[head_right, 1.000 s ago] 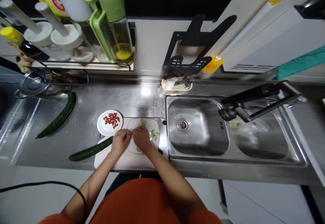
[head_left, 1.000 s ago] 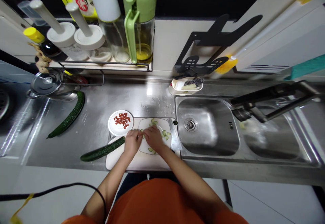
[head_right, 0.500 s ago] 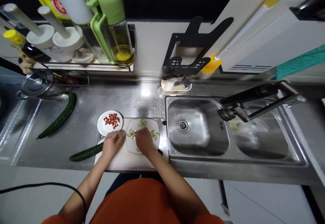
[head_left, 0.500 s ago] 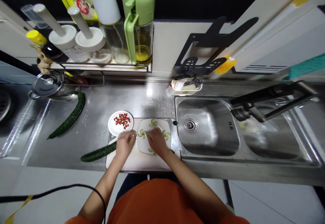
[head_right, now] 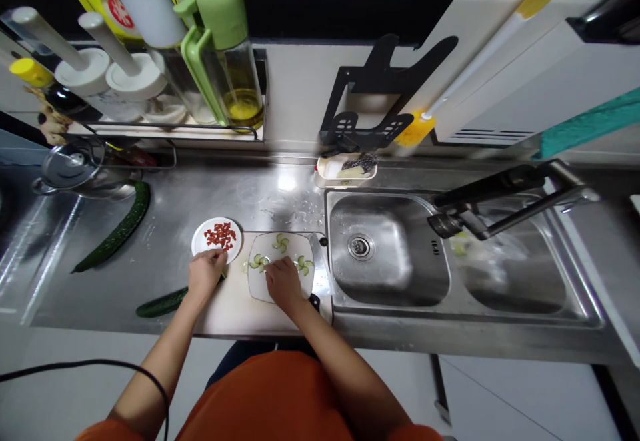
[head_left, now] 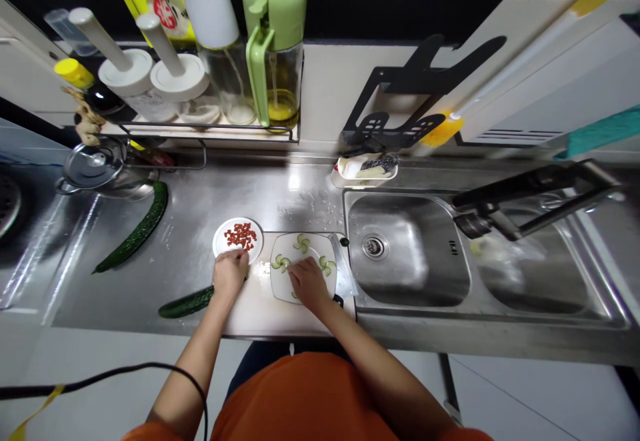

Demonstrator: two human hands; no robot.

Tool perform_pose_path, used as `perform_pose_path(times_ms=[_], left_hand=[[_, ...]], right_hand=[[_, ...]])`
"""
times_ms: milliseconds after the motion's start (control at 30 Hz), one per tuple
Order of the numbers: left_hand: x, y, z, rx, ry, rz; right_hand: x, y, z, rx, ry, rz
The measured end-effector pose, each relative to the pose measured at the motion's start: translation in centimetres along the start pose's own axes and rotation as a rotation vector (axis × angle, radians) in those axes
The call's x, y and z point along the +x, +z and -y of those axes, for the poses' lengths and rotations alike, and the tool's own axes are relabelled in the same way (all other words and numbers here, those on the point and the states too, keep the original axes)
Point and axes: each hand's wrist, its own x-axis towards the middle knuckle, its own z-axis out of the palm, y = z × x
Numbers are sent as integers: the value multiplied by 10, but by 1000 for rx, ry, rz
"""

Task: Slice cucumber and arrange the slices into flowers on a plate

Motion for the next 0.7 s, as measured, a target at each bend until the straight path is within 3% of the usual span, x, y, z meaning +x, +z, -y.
perform_pose_path(times_ms=[700], left_hand=[[5,-8,0,-163,-196,64]], right_hand=[[-4,-3,0,0,1,4]])
